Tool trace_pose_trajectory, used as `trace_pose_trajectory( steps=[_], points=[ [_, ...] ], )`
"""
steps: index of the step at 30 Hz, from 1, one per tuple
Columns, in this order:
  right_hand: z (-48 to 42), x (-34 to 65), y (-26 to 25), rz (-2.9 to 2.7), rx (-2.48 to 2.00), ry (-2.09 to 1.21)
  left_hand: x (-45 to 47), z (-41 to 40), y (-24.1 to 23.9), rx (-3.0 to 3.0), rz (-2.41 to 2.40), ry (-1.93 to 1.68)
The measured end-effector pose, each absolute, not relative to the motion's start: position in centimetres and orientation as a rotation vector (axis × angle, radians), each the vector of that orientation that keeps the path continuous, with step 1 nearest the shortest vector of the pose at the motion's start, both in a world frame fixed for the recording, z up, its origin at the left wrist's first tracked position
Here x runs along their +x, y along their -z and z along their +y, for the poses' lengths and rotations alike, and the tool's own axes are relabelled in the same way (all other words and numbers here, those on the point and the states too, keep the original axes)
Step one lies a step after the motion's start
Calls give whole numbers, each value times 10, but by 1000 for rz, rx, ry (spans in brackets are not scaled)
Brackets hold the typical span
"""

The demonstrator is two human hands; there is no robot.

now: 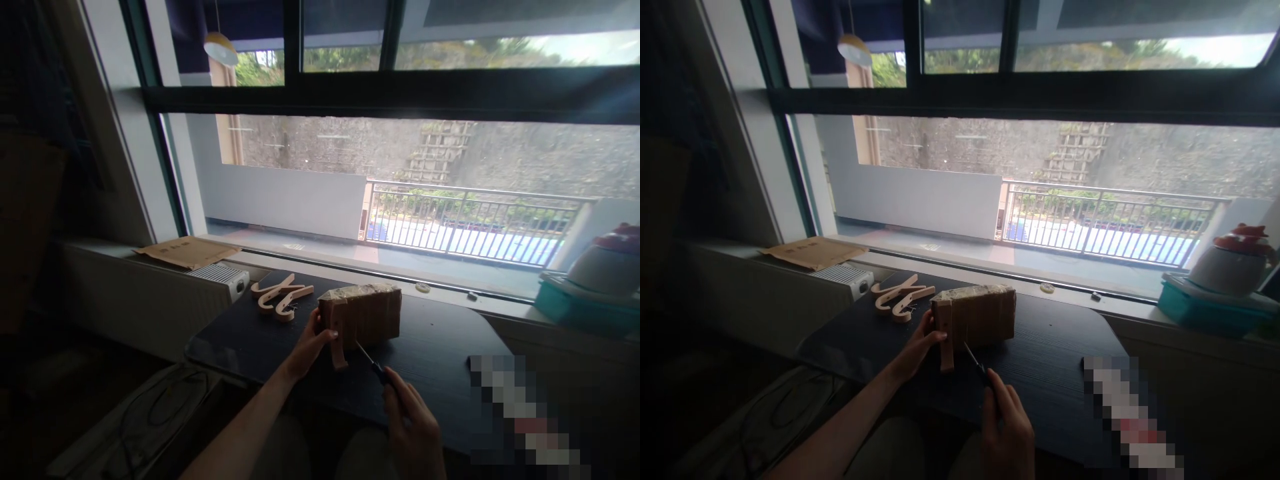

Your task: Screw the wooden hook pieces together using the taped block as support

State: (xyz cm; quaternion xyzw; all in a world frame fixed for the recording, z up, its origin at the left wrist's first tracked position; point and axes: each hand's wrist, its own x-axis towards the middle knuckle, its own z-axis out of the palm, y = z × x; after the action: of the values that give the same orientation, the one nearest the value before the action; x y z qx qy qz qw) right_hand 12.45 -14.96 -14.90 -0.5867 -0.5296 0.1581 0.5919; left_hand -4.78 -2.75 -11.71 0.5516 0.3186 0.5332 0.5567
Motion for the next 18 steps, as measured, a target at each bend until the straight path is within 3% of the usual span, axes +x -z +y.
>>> trace_pose_trajectory(
  steps=[6, 18],
  points=[
    [-145, 102, 146, -1401, -1291, -85, -45, -26, 118, 1343, 758, -1285],
    [-138, 99, 137, -1545, -1328, 80, -43, -25, 119, 1292, 842, -1316]
  ],
)
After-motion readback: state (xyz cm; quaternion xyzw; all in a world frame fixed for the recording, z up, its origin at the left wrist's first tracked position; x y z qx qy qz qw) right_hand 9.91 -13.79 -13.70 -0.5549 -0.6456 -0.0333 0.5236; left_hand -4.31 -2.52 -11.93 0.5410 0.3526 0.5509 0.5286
